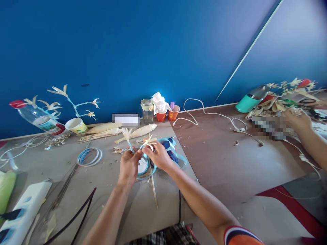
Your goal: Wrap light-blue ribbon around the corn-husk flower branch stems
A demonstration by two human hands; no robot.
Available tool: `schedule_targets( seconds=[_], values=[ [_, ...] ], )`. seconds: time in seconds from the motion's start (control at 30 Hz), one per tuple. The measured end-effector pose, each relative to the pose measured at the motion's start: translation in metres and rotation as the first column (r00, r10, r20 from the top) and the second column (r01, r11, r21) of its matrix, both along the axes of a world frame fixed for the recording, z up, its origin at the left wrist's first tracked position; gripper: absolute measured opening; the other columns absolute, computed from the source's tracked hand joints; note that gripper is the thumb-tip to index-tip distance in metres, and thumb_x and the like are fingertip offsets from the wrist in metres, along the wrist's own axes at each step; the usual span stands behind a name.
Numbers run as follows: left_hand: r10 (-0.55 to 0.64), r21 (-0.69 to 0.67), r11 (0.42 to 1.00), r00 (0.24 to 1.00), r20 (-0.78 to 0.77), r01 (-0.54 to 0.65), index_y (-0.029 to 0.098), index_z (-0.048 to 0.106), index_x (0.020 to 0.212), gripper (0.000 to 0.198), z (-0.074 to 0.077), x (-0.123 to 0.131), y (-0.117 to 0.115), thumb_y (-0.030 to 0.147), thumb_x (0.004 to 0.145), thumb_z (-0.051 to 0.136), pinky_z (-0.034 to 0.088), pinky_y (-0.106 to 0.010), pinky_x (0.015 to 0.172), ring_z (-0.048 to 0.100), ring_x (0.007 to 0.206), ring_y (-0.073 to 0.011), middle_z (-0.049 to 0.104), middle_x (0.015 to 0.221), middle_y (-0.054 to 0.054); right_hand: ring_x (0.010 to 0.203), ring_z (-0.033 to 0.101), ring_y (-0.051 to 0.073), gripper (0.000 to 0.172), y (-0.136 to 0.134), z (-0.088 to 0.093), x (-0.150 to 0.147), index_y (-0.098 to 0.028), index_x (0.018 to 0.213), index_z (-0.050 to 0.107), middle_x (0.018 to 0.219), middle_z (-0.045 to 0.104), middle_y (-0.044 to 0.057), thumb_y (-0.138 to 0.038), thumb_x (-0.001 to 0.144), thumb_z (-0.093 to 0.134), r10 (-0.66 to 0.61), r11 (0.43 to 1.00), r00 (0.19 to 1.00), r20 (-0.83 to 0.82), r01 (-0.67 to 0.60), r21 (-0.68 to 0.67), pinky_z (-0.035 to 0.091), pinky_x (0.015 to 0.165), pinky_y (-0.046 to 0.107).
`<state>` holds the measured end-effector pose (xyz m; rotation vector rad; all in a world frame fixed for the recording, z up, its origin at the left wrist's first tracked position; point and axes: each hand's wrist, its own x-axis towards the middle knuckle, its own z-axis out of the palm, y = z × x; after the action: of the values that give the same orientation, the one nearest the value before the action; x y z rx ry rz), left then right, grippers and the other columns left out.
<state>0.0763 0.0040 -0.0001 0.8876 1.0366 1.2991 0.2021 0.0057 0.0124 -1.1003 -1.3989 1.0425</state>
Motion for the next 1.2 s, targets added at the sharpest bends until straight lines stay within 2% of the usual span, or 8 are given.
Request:
schedule_targets(
  seconds=[0.1,0.27,0.4,0.57,0.73,0.87,1.03,1.2],
  values=[
    [-0.006,-0.010,1.000,0.994,-0.112,0.005,0.016,0.053,0.065,0.026,0.000,0.002,-0.003,0.030,0.067,0.075,0.030,-0.023,0.047,0.042,0.047,-0.0074,0.048,0.051,0.006,0.069,0.049,0.015,0.027,0.005,0.001,0.005,-0.019,0.075,0.059,0.073,0.057,0.002,-0.045,0.076,0.061,-0.032,0.999,0.988,-0.152,0.027,-0.036,0.040,0.065,0.026],
    [-0.171,0.061,0.980,0.963,-0.210,0.188,0.017,0.054,0.073,0.025,0.010,0.002,-0.006,0.030,0.068,0.075,0.032,-0.023,0.052,0.044,0.055,-0.0093,0.052,0.061,0.004,0.058,0.037,0.011,0.040,0.011,0.000,0.012,-0.019,0.055,0.046,0.057,0.041,-0.002,-0.051,0.076,0.059,-0.078,0.994,0.983,-0.166,0.064,-0.089,0.030,0.054,0.025],
    [-0.209,0.089,0.968,0.950,-0.231,0.234,0.018,0.054,0.078,0.027,0.016,-0.003,-0.006,0.032,0.069,0.075,0.033,-0.023,0.054,0.046,0.059,-0.0105,0.054,0.066,0.003,0.054,0.029,0.009,0.042,0.011,0.004,0.015,-0.020,0.052,0.040,0.054,0.032,-0.004,-0.050,0.073,0.060,-0.102,0.989,0.978,-0.180,0.081,-0.124,0.024,0.051,0.026],
    [-0.306,0.088,0.942,0.936,-0.174,0.324,0.018,0.052,0.076,0.029,0.013,-0.007,-0.005,0.033,0.070,0.075,0.031,-0.023,0.051,0.042,0.055,-0.0091,0.050,0.062,0.005,0.053,0.026,0.008,0.043,0.009,0.008,0.014,-0.020,0.053,0.039,0.054,0.030,-0.005,-0.050,0.071,0.062,-0.110,0.984,0.973,-0.201,0.078,-0.162,0.021,0.050,0.025],
    [-0.257,0.015,0.966,0.966,0.028,0.256,0.018,0.051,0.078,0.034,0.011,-0.006,-0.006,0.029,0.064,0.080,0.036,-0.024,0.057,0.050,0.060,-0.0108,0.054,0.064,0.004,0.052,0.028,0.008,0.045,0.010,0.006,0.013,-0.019,0.052,0.042,0.052,0.033,-0.005,-0.053,0.070,0.064,-0.086,0.982,0.965,-0.249,0.040,-0.185,0.023,0.050,0.025],
    [-0.188,-0.048,0.979,0.969,0.160,0.198,0.018,0.051,0.076,0.037,0.015,-0.006,-0.006,0.025,0.058,0.083,0.039,-0.024,0.058,0.055,0.059,-0.0116,0.058,0.063,0.004,0.055,0.037,0.009,0.039,0.009,0.005,0.012,-0.017,0.064,0.056,0.057,0.045,-0.003,-0.054,0.068,0.067,0.041,0.977,0.939,-0.342,-0.110,-0.184,0.029,0.052,0.024],
    [-0.132,-0.022,0.990,0.975,0.180,0.139,0.018,0.052,0.077,0.035,0.016,-0.006,-0.003,0.023,0.059,0.082,0.040,-0.025,0.057,0.055,0.059,-0.0113,0.059,0.064,0.003,0.061,0.048,0.010,0.036,0.005,0.006,0.008,-0.017,0.085,0.064,0.066,0.057,-0.003,-0.041,0.061,0.076,0.194,0.924,0.847,-0.494,-0.327,-0.200,0.037,0.060,0.024],
    [-0.154,-0.016,0.987,0.966,0.208,0.161,0.018,0.052,0.075,0.032,0.016,-0.005,-0.004,0.022,0.062,0.081,0.042,-0.024,0.061,0.057,0.061,-0.0103,0.060,0.065,0.003,0.055,0.043,0.007,0.022,0.007,-0.002,0.004,-0.015,0.082,0.067,0.060,0.054,-0.004,-0.031,0.067,0.071,0.161,0.921,0.812,-0.561,-0.329,-0.211,0.032,0.057,0.023]
  ],
)
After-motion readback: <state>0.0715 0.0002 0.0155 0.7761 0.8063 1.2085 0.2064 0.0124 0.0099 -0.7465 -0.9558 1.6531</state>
